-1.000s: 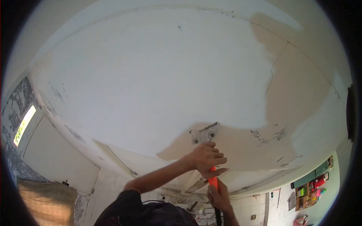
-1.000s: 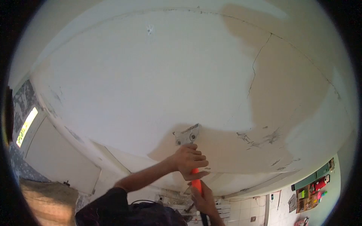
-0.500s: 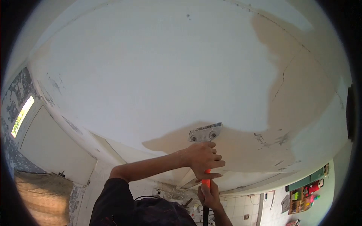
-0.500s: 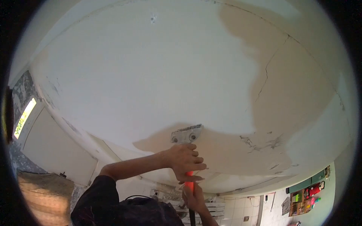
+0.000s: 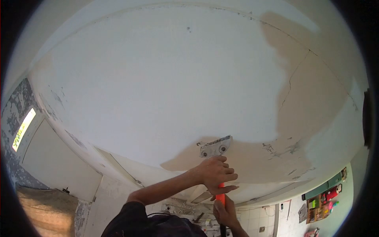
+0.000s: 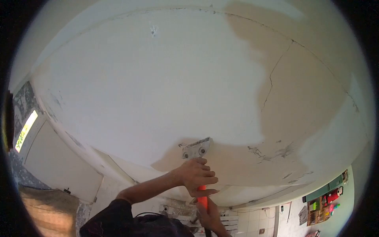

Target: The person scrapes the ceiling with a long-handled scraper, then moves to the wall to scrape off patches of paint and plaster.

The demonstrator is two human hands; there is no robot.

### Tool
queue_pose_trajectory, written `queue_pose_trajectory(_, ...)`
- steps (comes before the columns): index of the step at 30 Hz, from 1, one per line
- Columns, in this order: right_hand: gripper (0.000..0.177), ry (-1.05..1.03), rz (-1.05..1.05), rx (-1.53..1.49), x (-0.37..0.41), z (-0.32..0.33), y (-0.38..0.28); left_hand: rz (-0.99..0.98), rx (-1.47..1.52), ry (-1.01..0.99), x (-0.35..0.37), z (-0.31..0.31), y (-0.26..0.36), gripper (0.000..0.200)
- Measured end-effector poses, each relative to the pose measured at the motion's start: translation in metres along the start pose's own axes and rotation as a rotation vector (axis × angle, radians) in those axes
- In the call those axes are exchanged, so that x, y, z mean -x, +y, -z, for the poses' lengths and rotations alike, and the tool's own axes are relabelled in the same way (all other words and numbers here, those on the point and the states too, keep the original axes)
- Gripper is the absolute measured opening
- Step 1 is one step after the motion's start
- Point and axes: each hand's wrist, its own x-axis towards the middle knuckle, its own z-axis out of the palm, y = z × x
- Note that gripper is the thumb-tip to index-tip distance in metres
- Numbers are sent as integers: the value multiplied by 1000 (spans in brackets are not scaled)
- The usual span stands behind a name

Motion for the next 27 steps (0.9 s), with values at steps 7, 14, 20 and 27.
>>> queue_pose_trajectory(7,27,-67,132,-189,-28,-19,42,-109,-91,-442,2,15,-14,35)
queue_pose_trajectory(14,24,33,147,-36,-17,-5,24,-137,-84,-5,3,-3,-9,27)
queue_pose_trajectory(20,25,69,11,118,-3,10,2,-50,-55,-50,-7,-1,0,27)
queue_pose_trajectory(27,29,31,101,24,-23,-8,41,-155,-44,-244,1,6,-13,29)
